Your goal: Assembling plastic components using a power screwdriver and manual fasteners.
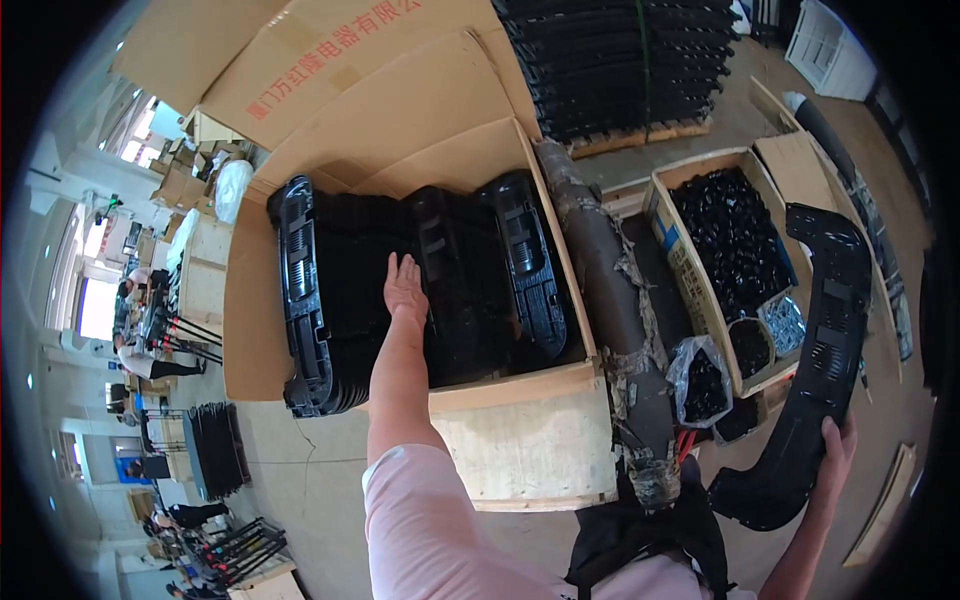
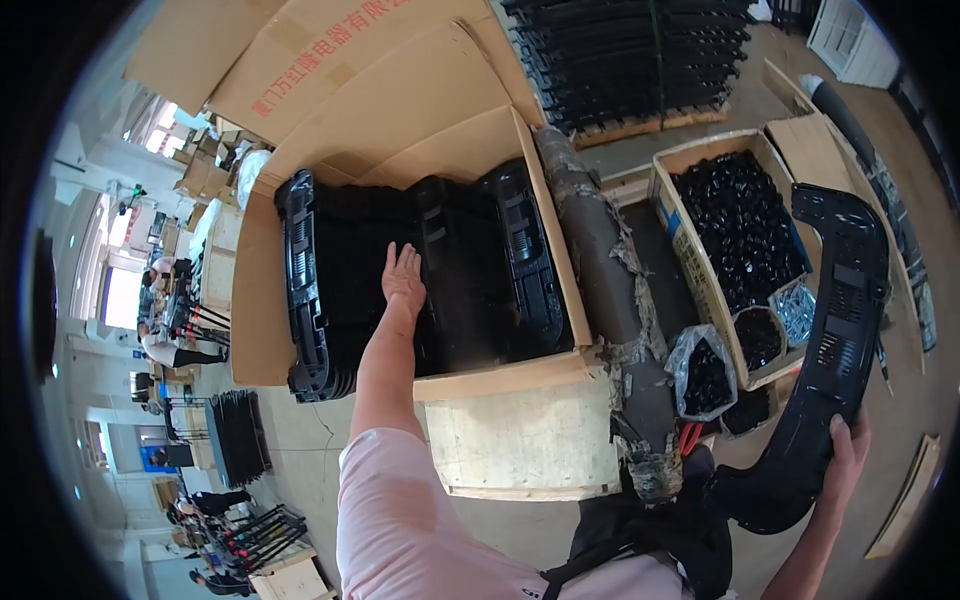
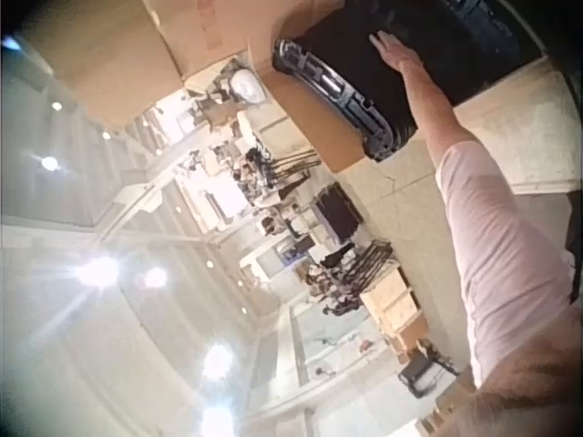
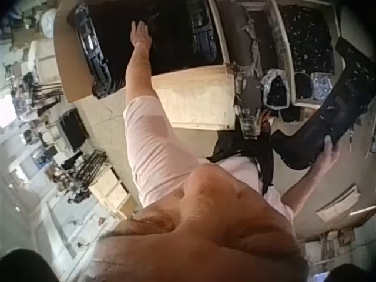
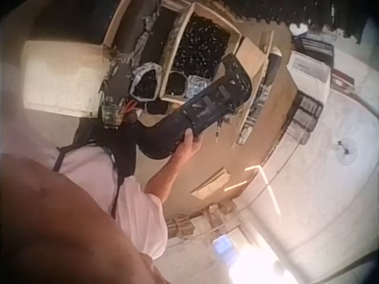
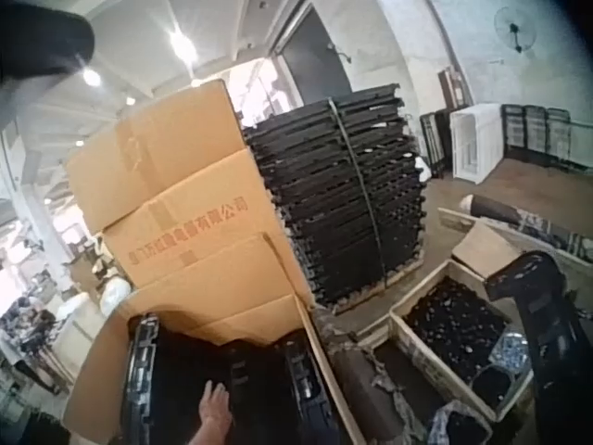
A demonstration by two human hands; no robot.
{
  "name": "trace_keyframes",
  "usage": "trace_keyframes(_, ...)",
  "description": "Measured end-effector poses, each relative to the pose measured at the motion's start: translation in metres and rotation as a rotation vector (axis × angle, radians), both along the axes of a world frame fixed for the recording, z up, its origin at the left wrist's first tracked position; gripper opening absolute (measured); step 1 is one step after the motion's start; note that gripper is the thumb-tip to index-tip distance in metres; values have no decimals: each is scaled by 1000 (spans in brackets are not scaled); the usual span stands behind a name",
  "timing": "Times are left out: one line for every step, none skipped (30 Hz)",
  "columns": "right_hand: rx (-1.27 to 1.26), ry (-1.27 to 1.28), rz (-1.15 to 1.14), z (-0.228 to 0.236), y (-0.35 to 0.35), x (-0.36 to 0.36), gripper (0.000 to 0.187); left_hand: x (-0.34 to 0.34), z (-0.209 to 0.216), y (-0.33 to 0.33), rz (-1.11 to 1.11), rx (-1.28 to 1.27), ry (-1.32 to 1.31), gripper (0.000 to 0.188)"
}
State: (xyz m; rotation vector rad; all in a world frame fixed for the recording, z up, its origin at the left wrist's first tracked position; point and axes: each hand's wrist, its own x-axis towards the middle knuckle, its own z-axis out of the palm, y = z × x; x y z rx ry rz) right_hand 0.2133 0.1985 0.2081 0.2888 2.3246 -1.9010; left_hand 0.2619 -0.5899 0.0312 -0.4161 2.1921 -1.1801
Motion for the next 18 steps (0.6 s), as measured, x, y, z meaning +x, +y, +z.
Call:
trace_keyframes(-7, -11, -4, 1, -6, -2, 56, -2, 2, 5, -4, 2, -7, 60)
trace_keyframes(-15, -21, -9, 1, -10, -3, 58, -3, 3, 13, 36, -27, -16, 59)
trace_keyframes(-15, -26, -10, 1, -11, -1, 58, -4, 4, 17, 77, -57, -23, 59)
trace_keyframes(19, -7, -54, 0, -11, 3, 58, -6, 7, 18, 74, -57, -26, 59)
trace_keyframes(53, 12, -98, -1, -10, 5, 59, -9, 9, 20, 4, -86, -79, 59)
trace_keyframes(50, 7, -103, 1, -11, 7, 59, -9, 12, 20, -69, -117, -134, 58)
trace_keyframes(23, -18, -51, 3, -10, 6, 59, -10, 18, 16, -74, -121, -138, 58)
trace_keyframes(-4, -42, -1, 4, -10, 7, 60, -14, 27, 7, -13, -43, -115, 58)
trace_keyframes(-1, -45, -9, 3, -7, 10, 60, -20, 34, 8, 47, 40, -93, 58)
trace_keyframes(26, -35, -32, 2, -4, 14, 60, -28, 36, 16, 37, 42, -97, 58)
trace_keyframes(55, -25, -57, 1, 1, 17, 60, -37, 37, 26, 15, -2, -133, 58)
trace_keyframes(56, -30, -71, 2, 6, 24, 60, -45, 40, 35, -10, -49, -170, 58)
trace_keyframes(71, -19, -91, 1, 9, 28, 60, -33, 32, 31, -8, -101, -220, 56)
trace_keyframes(87, -8, -110, 1, 11, 31, 60, -20, 18, 24, -5, -115, -220, 56)
trace_keyframes(66, -1, -103, -2, 15, 30, 60, -9, 7, 12, 53, -81, -164, 57)
trace_keyframes(75, -23, -102, -2, 22, 34, 62, -5, 2, 10, 98, -32, -116, 58)
trace_keyframes(83, -44, -98, -2, 27, 36, 64, -3, 1, 4, 127, -38, -114, 58)
trace_keyframes(102, -45, -116, -2, 34, 39, 64, -10, 2, 13, 108, -19, -116, 58)
